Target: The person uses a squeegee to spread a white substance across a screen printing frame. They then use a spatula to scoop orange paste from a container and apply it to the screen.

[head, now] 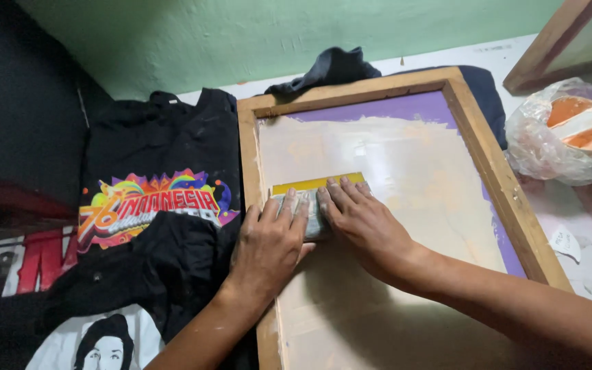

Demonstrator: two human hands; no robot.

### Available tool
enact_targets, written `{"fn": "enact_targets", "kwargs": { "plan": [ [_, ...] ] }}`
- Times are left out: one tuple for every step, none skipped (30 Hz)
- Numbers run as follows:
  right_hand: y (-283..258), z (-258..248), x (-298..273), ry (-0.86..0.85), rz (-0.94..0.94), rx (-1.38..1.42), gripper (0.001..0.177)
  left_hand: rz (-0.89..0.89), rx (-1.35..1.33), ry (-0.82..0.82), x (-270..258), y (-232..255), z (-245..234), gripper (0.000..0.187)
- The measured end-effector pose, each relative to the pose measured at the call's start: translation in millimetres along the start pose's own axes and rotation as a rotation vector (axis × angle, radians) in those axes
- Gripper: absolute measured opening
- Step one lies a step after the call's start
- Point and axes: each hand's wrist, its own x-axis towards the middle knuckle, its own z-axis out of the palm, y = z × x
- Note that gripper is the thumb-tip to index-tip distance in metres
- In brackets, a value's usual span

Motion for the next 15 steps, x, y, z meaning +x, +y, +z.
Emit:
{"fn": "enact_targets", "kwargs": {
  "plan": [
    [-1.9,-0.1,-3.6,-0.013,0.000,0.011,0.063,-0.002,-0.010,-0.013,-3.2,3.7,-2.1,0.082],
    [-3.9,-1.1,-6.9,-0.040,0.003,0.109,0.061,-0.012,-0.046,-0.054,-6.1,7.1,-5.2,0.078],
    [-0.3,-2.8,-5.2,-0.054,0.006,0.193,0.059,-0.021,-0.072,-0.078,-3.0,6.8,-6.9,0.074],
    [-4.6,-2.8,-11.7,-0.054,0.005,0.190,0.059,-0.022,-0.072,-0.075,-6.2,10.8,-11.1,0.074],
    [-11.6,-2.7,-20.8,-0.062,-0.011,0.141,0.059,-0.001,-0.083,-0.102,-13.2,17.7,-16.4,0.078],
    [-18.6,-3.0,-30.3,-0.069,-0.027,0.091,0.059,0.020,-0.094,-0.128,-20.1,24.9,-22.1,0.083],
    [-26.4,-8.1,-41.1,-0.074,-0.023,0.096,0.059,0.024,-0.099,-0.133,-30.3,32.6,-27.6,0.083],
    [-34.0,-14.2,-52.5,-0.092,-0.058,0.071,0.062,0.059,-0.124,-0.146,-40.2,40.6,-34.2,0.083],
    [-38.8,-20.3,-62.3,-0.103,-0.098,0.039,0.064,0.091,-0.140,-0.150,-48.1,48.6,-40.4,0.083],
    [-38.7,-29.6,-66.6,-0.099,-0.099,0.036,0.064,0.090,-0.137,-0.147,-50.2,50.0,-47.0,0.083],
    [-39.4,-39.6,-69.7,-0.118,-0.113,0.138,0.063,0.095,-0.186,-0.151,-52.7,49.8,-54.4,0.082],
    [-40.2,-50.5,-73.0,-0.137,-0.127,0.241,0.062,0.099,-0.236,-0.156,-55.0,49.7,-62.7,0.081],
    [-33.4,-64.2,-61.0,-0.122,-0.128,0.230,0.062,0.102,-0.222,-0.144,-44.0,39.7,-68.9,0.081],
    [-26.7,-78.2,-49.4,-0.220,-0.018,0.300,0.037,0.072,-0.275,-0.192,-33.0,29.9,-75.6,0.071],
    [-23.3,-92.6,-40.8,-0.330,0.091,0.381,0.013,0.037,-0.338,-0.251,-25.9,22.7,-83.8,0.062]
  ]
}}
